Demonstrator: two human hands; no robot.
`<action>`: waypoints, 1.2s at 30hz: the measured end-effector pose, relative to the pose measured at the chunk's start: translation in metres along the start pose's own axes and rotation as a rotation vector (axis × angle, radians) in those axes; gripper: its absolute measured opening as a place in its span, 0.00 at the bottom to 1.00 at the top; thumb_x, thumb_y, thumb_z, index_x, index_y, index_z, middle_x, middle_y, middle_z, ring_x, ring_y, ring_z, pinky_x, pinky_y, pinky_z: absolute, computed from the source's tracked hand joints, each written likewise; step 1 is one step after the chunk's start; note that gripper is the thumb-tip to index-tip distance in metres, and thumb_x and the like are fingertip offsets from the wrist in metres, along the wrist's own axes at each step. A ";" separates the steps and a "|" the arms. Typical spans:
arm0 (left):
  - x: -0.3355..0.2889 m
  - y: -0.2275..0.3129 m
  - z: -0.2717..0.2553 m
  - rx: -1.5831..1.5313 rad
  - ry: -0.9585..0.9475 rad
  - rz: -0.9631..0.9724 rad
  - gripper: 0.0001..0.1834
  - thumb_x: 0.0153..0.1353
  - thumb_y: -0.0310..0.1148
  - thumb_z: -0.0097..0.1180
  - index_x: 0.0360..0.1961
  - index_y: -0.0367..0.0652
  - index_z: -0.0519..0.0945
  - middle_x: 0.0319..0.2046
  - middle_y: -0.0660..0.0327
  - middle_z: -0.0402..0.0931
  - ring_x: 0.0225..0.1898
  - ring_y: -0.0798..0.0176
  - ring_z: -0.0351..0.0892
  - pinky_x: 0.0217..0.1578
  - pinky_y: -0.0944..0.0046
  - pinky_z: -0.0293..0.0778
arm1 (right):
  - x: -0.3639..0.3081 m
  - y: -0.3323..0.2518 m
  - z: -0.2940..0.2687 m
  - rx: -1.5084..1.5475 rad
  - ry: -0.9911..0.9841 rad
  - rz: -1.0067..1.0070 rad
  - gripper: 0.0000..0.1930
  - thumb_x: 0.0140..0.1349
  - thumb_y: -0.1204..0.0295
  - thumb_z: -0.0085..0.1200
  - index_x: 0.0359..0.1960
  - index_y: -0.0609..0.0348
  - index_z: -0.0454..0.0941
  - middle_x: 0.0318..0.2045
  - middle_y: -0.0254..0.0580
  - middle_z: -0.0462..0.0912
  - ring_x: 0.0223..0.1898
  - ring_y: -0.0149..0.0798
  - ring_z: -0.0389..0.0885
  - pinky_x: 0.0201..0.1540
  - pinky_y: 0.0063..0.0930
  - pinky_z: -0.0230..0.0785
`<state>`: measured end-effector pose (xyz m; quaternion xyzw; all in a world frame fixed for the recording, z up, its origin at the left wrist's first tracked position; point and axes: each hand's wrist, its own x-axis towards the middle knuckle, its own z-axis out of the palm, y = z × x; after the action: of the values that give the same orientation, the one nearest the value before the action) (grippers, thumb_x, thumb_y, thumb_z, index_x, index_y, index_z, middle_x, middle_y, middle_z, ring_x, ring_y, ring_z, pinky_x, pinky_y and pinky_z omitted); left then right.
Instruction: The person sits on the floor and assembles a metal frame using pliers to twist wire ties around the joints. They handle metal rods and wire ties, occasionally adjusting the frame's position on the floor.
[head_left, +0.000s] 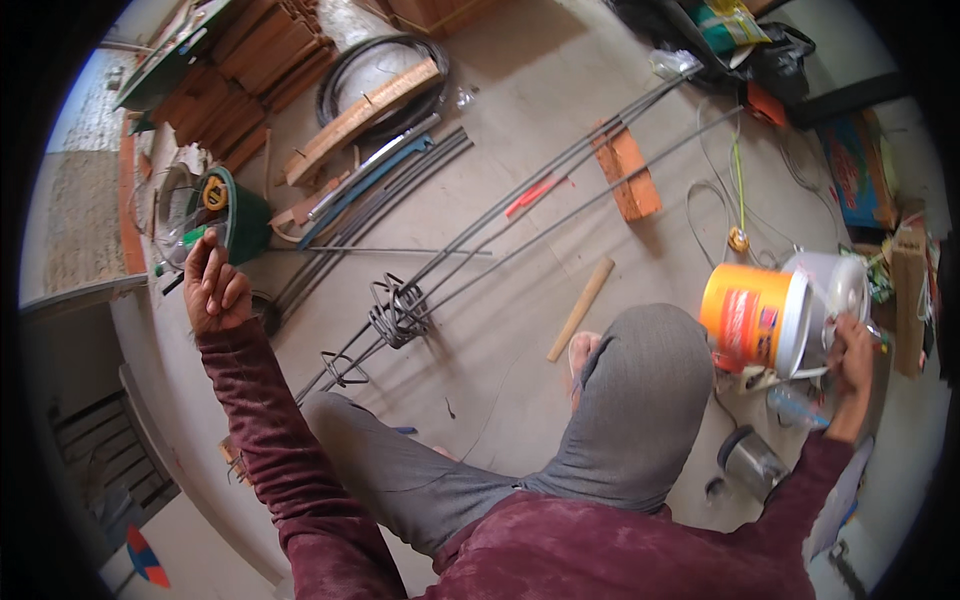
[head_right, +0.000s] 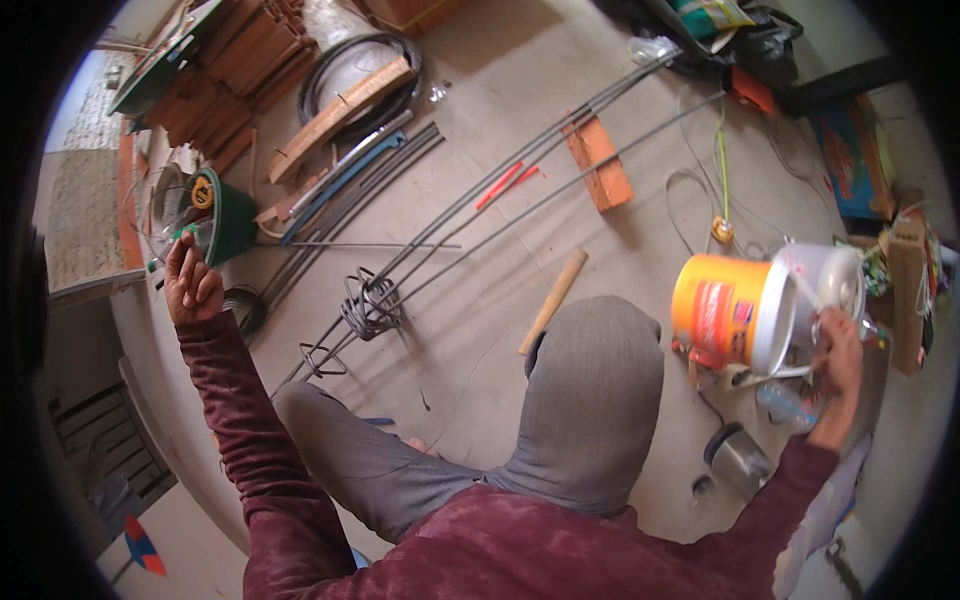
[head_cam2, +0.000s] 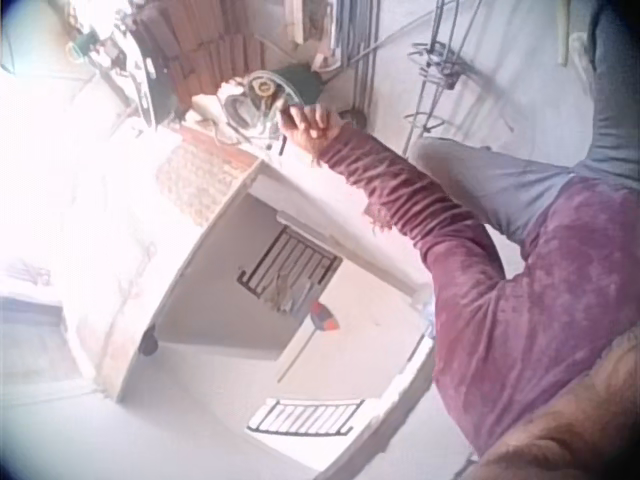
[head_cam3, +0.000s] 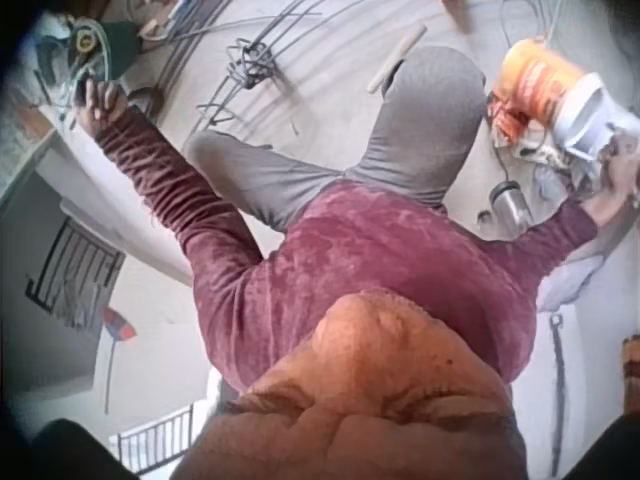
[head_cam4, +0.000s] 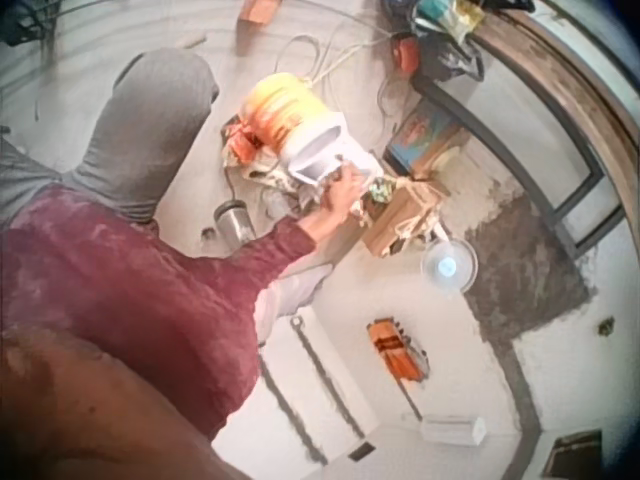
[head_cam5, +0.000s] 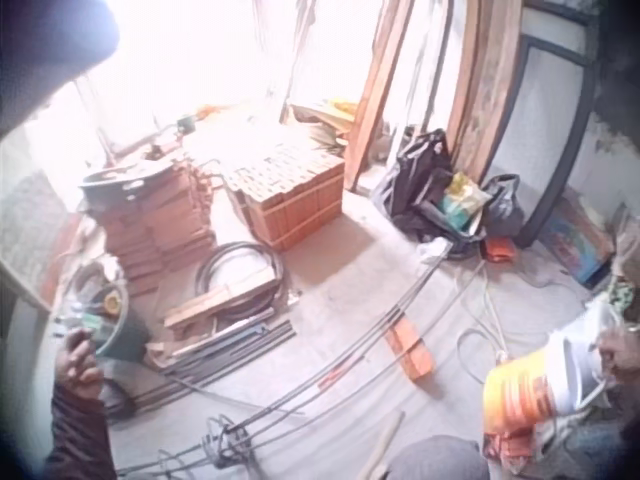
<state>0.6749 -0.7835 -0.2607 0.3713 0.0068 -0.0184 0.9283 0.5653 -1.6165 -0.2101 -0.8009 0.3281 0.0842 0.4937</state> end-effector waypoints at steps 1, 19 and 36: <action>-0.003 -0.011 0.005 -0.068 -0.044 -0.059 0.14 0.70 0.26 0.33 0.51 0.26 0.62 0.17 0.63 0.64 0.07 0.75 0.59 0.09 0.75 0.57 | -0.037 0.002 0.015 -0.035 -0.067 0.080 0.10 0.63 0.63 0.49 0.30 0.56 0.75 0.10 0.19 0.57 0.09 0.17 0.52 0.09 0.15 0.44; -0.133 -0.059 0.079 0.012 0.498 -0.448 0.13 0.72 0.36 0.29 0.40 0.37 0.64 0.09 0.71 0.58 0.01 0.77 0.53 0.02 0.77 0.55 | -0.259 0.165 0.233 0.418 -1.240 0.976 0.13 0.67 0.63 0.45 0.42 0.62 0.72 0.35 0.40 0.74 0.42 0.34 0.70 0.47 0.23 0.62; -0.177 -0.008 0.057 -0.087 0.243 0.012 0.19 0.73 0.39 0.26 0.45 0.34 0.65 0.11 0.67 0.61 0.02 0.75 0.57 0.04 0.76 0.58 | -0.045 0.138 0.201 -0.695 -1.002 0.442 0.16 0.70 0.63 0.39 0.48 0.63 0.71 0.34 0.39 0.76 0.45 0.31 0.75 0.49 0.22 0.67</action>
<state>0.4976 -0.8237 -0.2206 0.3301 0.1179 0.0328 0.9360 0.4845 -1.4676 -0.3910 -0.6913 0.1689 0.6485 0.2702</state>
